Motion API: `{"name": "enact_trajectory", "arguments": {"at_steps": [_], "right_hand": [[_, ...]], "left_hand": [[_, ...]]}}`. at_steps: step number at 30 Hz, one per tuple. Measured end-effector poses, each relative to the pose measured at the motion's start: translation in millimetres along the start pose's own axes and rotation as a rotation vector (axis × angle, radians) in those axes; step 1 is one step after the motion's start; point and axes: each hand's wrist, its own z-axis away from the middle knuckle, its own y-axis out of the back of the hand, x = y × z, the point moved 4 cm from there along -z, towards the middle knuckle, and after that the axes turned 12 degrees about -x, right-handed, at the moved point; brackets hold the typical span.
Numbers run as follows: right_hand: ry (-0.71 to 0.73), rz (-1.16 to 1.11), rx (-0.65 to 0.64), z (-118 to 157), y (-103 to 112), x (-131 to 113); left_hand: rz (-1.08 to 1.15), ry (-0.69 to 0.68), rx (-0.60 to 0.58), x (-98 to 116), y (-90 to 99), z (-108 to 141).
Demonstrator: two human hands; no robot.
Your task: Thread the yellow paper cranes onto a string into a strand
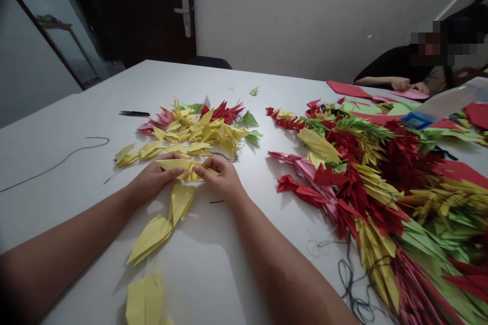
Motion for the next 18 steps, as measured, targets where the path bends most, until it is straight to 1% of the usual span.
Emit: {"name": "enact_trajectory", "arguments": {"at_steps": [3,5,11,14,18], "right_hand": [[0.026,0.100,-0.004,0.9,-1.4,-0.6],[0.028,0.129,0.016,1.2,-1.7,-0.4],[0.039,0.181,0.083,2.5,-2.4,-3.0],[0.046,0.182,0.113,3.0,-2.9,-3.8],[0.023,0.157,0.147,2.6,-3.2,-2.9]], "left_hand": [[-0.075,-0.003,0.059,0.3,2.1,0.2],[-0.100,0.010,0.068,-0.1,2.2,-0.2],[-0.036,0.003,0.061,-1.9,0.6,-0.5],[-0.037,-0.014,0.085,-2.7,1.5,-0.1],[-0.035,-0.027,0.107,-3.4,2.1,0.2]]}}
